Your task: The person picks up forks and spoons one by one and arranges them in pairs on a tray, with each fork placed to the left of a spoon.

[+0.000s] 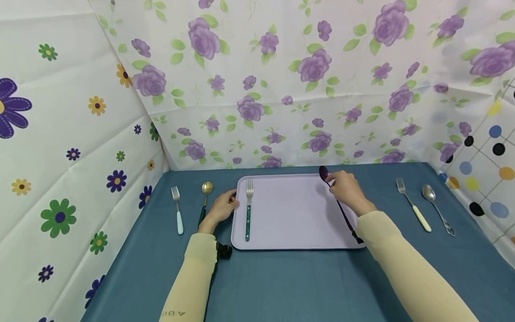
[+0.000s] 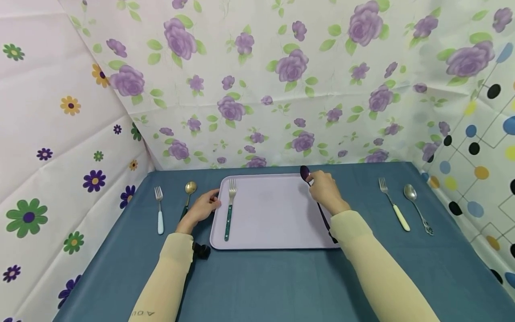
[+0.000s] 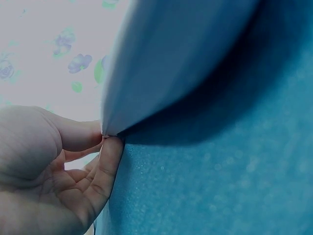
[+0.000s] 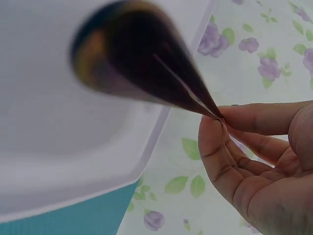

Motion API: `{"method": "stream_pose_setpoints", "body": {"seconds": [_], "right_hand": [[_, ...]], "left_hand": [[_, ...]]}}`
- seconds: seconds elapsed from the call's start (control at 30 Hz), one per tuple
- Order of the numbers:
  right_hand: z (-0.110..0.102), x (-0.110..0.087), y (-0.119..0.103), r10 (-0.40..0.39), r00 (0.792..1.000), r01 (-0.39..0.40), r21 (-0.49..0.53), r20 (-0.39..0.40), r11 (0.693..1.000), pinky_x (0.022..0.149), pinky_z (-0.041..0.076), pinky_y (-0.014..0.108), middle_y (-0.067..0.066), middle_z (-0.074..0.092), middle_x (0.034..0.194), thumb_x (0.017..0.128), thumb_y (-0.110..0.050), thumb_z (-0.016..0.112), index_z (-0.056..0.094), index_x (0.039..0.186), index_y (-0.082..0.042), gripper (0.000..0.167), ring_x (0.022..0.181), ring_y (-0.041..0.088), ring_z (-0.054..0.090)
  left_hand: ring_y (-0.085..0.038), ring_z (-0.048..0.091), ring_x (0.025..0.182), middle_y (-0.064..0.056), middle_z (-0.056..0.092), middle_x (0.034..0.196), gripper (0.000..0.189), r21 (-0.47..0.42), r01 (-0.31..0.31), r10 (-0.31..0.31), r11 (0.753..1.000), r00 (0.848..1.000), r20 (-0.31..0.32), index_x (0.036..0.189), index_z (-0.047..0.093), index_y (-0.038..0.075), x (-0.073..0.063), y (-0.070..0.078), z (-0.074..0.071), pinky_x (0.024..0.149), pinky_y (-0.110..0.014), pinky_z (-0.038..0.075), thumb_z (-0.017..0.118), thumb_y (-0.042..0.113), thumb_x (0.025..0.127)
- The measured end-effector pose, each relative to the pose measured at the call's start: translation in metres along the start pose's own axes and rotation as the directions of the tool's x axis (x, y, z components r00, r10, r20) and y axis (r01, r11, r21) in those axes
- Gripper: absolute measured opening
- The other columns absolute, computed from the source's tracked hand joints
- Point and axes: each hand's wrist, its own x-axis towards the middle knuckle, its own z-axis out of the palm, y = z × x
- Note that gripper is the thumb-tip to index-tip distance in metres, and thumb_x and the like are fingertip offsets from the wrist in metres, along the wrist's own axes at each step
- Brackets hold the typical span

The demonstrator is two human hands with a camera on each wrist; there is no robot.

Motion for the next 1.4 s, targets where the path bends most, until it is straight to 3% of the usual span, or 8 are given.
{"method": "stream_pose_setpoints", "body": {"seconds": [0.5, 0.73, 1.0, 1.4], "right_hand": [[0.009, 0.005, -0.026, 0.003, 1.0, -0.003, 0.015, 0.011, 1.0, 0.061, 0.05, 0.033, 0.024, 0.07, 0.108, 0.094, 0.005, 0.058, 0.069, 0.129, 0.003, 0.036, 0.08, 0.028, 0.067], [0.015, 0.005, -0.032, -0.032, 0.999, 0.032, -0.044, -0.011, 0.999, 0.071, 0.053, 0.038, 0.018, 0.073, 0.102, 0.093, 0.004, 0.057, 0.072, 0.126, 0.001, 0.037, 0.085, 0.029, 0.068], [0.026, 0.008, -0.04, -0.067, 0.998, 0.067, 0.009, -0.002, 0.998, 0.062, 0.049, 0.032, 0.021, 0.072, 0.099, 0.09, 0.009, 0.053, 0.072, 0.123, 0.005, 0.038, 0.077, 0.026, 0.065], [0.036, 0.011, -0.049, -0.092, 0.996, 0.092, -0.002, -0.02, 0.996, 0.072, 0.054, 0.041, 0.019, 0.073, 0.096, 0.087, 0.01, 0.053, 0.074, 0.119, 0.004, 0.039, 0.086, 0.029, 0.067]], "left_hand": [[-0.025, 0.057, 0.093, -0.013, 0.059, 0.105, 0.052, 0.02, 0.004, -0.003, 1.0, 1.0, -0.013, 0.155, 0.044, -0.004, -0.001, 0.001, -0.003, 0.085, -0.04, 0.046, 0.056, 0.008, 0.106], [-0.025, 0.058, 0.092, -0.013, 0.059, 0.104, 0.052, 0.017, -0.001, 0.001, 1.0, 1.0, -0.007, 0.154, 0.044, -0.005, -0.001, 0.001, -0.002, 0.085, -0.04, 0.047, 0.056, 0.008, 0.106], [-0.024, 0.058, 0.089, -0.012, 0.059, 0.101, 0.051, 0.019, -0.02, 0.021, 1.0, 1.0, -0.011, 0.153, 0.045, -0.007, 0.0, 0.001, -0.001, 0.081, -0.039, 0.048, 0.057, 0.006, 0.105], [-0.023, 0.057, 0.089, -0.012, 0.058, 0.1, 0.05, 0.018, -0.018, 0.018, 1.0, 1.0, -0.015, 0.152, 0.046, -0.007, -0.001, 0.003, -0.001, 0.08, -0.038, 0.048, 0.057, 0.005, 0.105]]}}
